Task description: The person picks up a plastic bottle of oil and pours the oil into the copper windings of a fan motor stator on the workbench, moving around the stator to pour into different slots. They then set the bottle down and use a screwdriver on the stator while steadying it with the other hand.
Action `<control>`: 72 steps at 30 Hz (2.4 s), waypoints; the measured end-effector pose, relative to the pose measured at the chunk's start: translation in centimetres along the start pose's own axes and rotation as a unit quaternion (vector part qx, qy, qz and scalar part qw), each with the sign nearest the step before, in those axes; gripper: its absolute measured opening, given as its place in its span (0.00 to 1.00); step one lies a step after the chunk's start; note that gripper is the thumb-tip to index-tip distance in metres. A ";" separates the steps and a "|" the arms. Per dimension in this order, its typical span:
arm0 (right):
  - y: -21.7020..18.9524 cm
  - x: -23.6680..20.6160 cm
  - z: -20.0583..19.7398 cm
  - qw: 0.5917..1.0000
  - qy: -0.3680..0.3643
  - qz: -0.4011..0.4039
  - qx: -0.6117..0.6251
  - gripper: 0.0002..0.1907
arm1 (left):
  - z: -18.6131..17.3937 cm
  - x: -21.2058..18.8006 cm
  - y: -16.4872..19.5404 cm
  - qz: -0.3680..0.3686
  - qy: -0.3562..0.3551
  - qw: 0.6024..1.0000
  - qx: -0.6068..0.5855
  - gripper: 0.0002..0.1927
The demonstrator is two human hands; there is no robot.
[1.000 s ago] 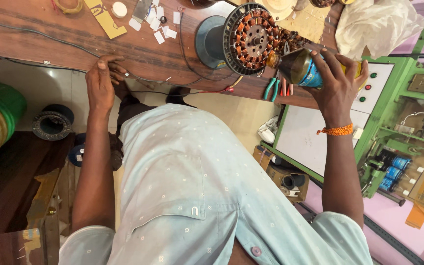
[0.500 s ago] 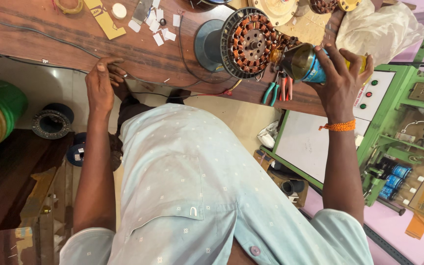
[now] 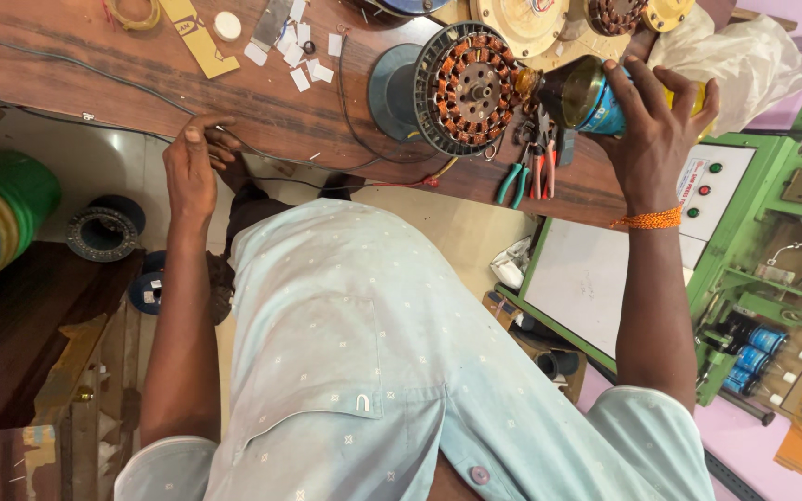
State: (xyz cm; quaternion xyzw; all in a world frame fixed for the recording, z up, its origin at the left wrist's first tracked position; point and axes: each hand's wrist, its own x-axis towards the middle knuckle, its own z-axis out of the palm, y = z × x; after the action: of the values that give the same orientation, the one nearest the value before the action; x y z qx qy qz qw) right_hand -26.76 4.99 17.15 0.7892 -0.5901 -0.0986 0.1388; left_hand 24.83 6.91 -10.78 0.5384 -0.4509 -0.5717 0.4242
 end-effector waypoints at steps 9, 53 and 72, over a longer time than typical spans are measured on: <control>0.5 2.9 0.5 0.998 0.034 -0.044 0.005 0.40 | 0.2 -0.8 0.5 -0.004 0.021 1.000 0.004 0.38; -18.7 -18.9 15.3 0.500 0.337 0.497 0.625 0.53 | 23.7 19.9 10.9 0.074 -0.408 0.903 0.117 0.33; -18.0 -21.4 17.8 0.405 0.409 0.556 0.600 0.51 | 23.2 16.7 9.5 -0.055 -0.273 0.946 0.164 0.27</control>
State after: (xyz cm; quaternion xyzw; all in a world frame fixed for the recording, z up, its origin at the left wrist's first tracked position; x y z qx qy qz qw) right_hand -22.27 28.47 -5.78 0.1155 -0.6799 0.7139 -0.1212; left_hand 0.63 -10.19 -5.13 0.4479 -0.6066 -0.6376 0.1582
